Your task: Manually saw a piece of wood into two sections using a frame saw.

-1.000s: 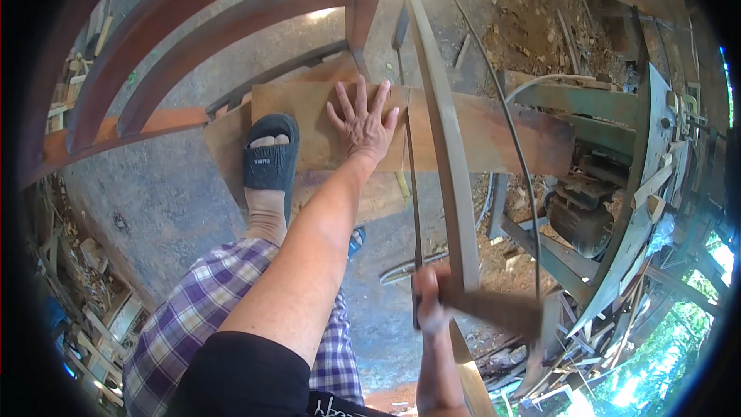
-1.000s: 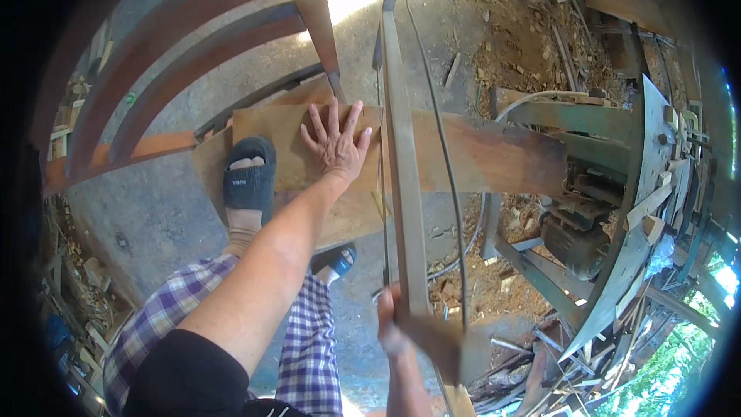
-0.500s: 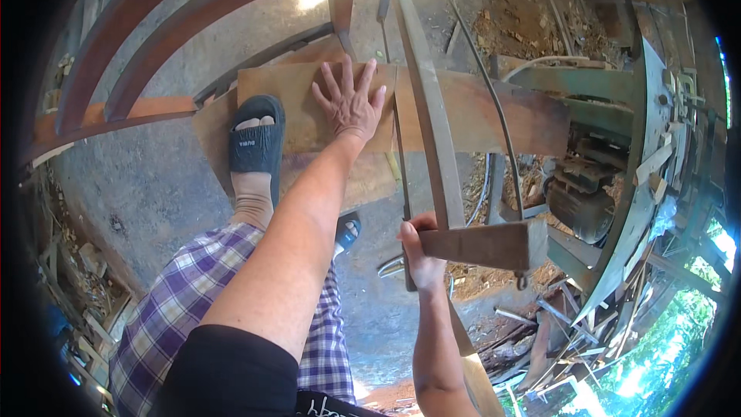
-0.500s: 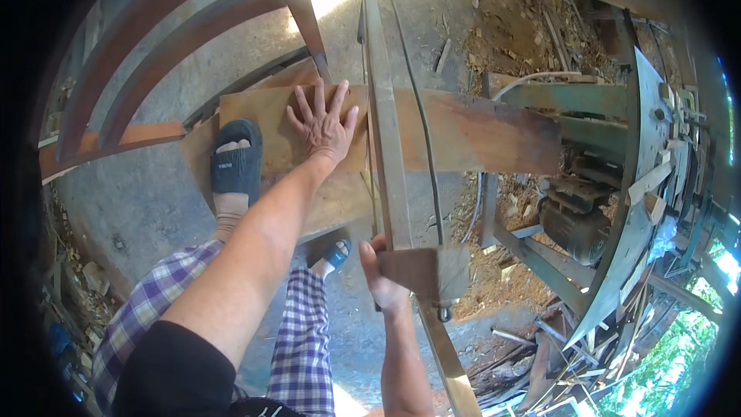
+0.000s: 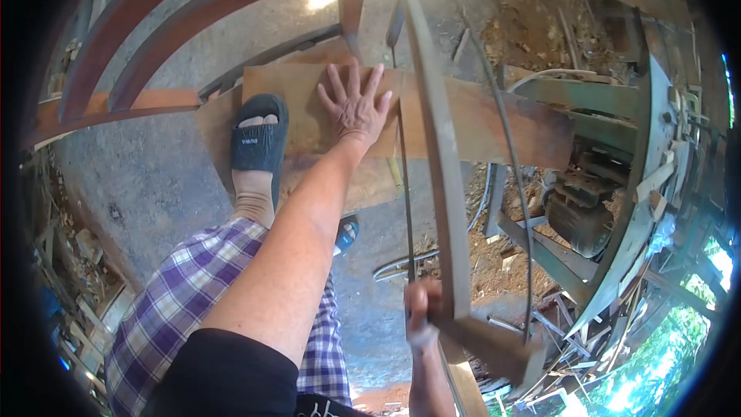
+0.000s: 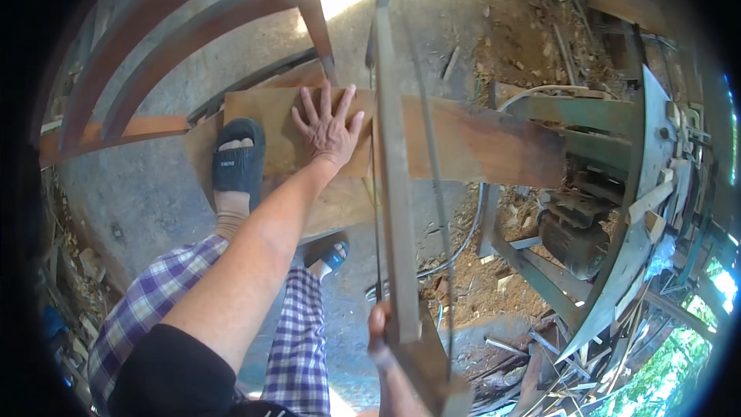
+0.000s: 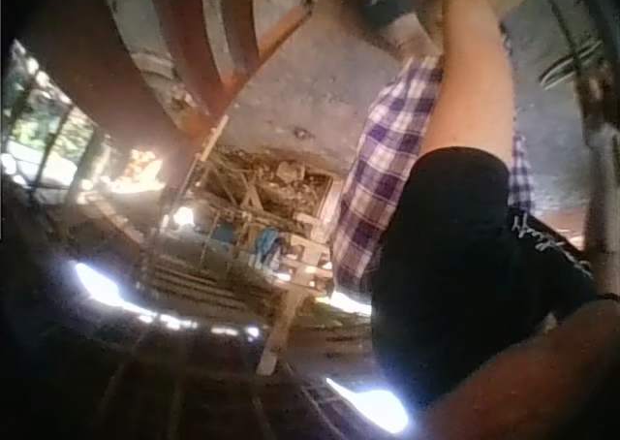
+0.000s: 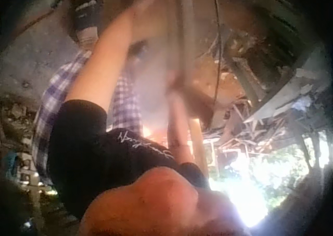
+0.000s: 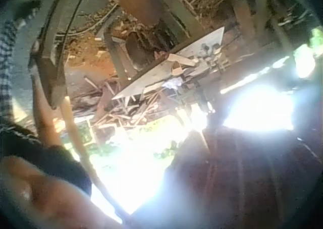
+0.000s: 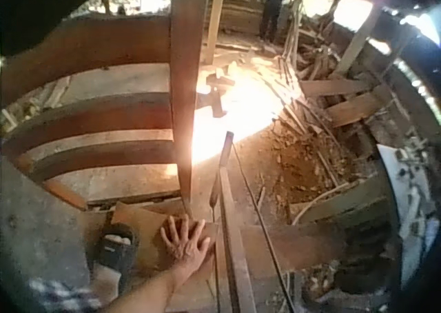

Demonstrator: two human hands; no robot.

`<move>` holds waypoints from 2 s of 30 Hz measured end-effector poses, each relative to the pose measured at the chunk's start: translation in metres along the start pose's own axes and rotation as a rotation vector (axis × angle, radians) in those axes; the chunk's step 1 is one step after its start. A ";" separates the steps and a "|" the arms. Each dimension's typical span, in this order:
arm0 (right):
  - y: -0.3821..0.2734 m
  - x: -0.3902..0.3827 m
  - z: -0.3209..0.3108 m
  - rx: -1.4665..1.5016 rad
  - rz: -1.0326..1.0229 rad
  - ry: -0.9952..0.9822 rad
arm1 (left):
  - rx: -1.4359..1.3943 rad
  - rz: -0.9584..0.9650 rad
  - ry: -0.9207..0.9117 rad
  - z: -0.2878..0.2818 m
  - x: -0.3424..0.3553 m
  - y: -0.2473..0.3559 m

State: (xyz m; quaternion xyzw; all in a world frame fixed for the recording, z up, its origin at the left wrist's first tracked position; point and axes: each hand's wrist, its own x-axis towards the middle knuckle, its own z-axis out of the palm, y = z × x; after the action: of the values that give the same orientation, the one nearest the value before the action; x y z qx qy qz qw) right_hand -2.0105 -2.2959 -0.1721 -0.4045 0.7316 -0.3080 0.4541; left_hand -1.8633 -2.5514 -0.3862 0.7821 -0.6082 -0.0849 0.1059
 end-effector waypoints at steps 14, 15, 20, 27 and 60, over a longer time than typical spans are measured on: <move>0.002 -0.009 0.007 0.240 0.022 -0.063 | 0.029 0.030 -0.134 -0.003 -0.014 -0.001; -0.001 -0.003 0.013 0.248 0.007 -0.065 | -0.010 0.048 -0.053 -0.002 -0.016 -0.001; -0.016 0.098 0.066 0.027 -0.176 0.114 | -0.035 0.044 -0.096 -0.001 -0.018 -0.001; 0.015 0.146 0.076 0.150 -0.111 0.025 | -0.071 0.024 -0.077 -0.003 -0.013 -0.003; 0.003 0.106 0.063 0.161 -0.087 0.055 | -0.099 0.049 -0.054 0.000 -0.017 -0.004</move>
State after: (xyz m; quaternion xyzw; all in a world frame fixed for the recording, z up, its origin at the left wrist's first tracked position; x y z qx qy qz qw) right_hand -1.9817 -2.3918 -0.2438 -0.3896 0.6985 -0.3962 0.4509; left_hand -1.8641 -2.5343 -0.3873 0.7583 -0.6247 -0.1335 0.1301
